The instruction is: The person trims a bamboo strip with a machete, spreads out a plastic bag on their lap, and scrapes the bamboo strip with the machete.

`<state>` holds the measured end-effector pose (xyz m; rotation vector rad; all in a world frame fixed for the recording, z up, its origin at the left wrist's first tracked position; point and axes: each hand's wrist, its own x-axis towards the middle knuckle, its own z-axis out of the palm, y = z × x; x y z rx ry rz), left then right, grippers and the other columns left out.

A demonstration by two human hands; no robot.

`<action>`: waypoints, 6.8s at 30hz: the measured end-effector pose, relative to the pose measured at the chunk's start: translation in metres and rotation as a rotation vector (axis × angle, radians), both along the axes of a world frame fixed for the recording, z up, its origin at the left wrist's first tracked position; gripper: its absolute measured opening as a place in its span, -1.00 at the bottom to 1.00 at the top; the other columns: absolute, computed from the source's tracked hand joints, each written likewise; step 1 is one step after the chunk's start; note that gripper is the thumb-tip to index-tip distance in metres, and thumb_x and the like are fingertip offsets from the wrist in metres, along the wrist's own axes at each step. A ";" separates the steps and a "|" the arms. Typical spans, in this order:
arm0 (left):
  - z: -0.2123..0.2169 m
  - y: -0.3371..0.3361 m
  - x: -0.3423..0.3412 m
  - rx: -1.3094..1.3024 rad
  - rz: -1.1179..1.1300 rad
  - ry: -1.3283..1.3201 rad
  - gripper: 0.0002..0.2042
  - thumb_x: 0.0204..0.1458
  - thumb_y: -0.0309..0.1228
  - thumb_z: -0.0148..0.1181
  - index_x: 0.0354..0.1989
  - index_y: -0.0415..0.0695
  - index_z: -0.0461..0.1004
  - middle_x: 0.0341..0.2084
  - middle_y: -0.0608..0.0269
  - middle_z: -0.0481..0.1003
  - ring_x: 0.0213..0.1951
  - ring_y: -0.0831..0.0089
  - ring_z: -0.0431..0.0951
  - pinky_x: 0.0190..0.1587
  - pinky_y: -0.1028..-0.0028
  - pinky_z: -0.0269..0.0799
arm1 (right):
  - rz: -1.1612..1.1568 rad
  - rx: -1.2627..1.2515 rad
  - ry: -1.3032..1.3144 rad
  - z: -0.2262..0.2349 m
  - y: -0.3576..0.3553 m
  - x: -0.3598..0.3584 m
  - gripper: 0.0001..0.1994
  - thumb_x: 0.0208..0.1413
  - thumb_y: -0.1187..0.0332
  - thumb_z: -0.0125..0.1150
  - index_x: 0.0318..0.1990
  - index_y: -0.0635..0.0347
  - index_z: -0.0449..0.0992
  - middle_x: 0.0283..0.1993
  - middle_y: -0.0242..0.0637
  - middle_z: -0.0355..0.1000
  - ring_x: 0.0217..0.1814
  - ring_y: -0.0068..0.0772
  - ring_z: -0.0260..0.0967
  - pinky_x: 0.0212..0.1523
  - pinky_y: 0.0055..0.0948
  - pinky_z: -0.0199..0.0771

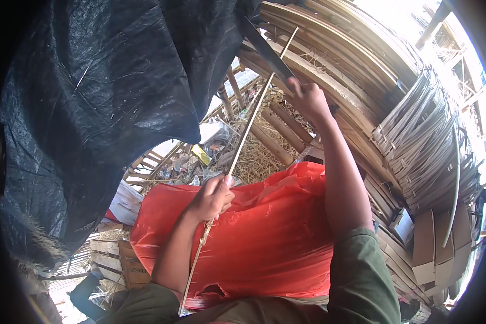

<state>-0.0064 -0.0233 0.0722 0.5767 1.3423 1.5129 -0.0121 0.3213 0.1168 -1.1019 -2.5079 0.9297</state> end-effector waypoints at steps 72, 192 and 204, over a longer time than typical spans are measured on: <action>-0.014 -0.003 -0.013 0.038 0.043 -0.371 -0.65 0.35 0.03 -0.26 -0.35 0.04 0.15 -0.81 0.53 0.04 -0.83 0.72 0.01 -0.83 0.65 -0.06 | 0.573 0.017 -0.252 0.000 -0.107 0.017 -0.28 0.12 -0.36 0.04 -0.27 0.27 0.65 -0.42 0.06 0.54 -0.28 0.00 0.57 -0.15 -0.09 0.52; -0.072 0.025 -0.058 -0.004 0.422 -0.425 -0.63 0.29 0.03 -0.06 -0.33 -0.03 0.33 -0.70 0.48 0.19 -0.72 0.69 0.14 -0.72 0.63 -0.05 | 0.614 -1.534 0.035 0.081 -0.158 0.058 -0.40 0.32 -0.05 0.02 -0.72 0.10 0.18 -0.80 -0.51 0.00 -0.83 -0.66 -0.11 -0.82 -0.58 -0.15; -0.045 0.032 -0.045 0.090 0.298 -0.448 -0.78 0.20 -0.12 -0.15 -0.35 0.05 0.30 -0.64 0.53 0.08 -0.65 0.67 0.06 -0.70 0.61 -0.09 | 0.477 -0.527 0.110 0.000 -0.108 0.029 -0.51 0.22 0.01 0.21 -0.55 0.29 0.44 -0.73 -0.46 0.23 -0.73 -0.64 0.12 -0.69 -0.46 0.10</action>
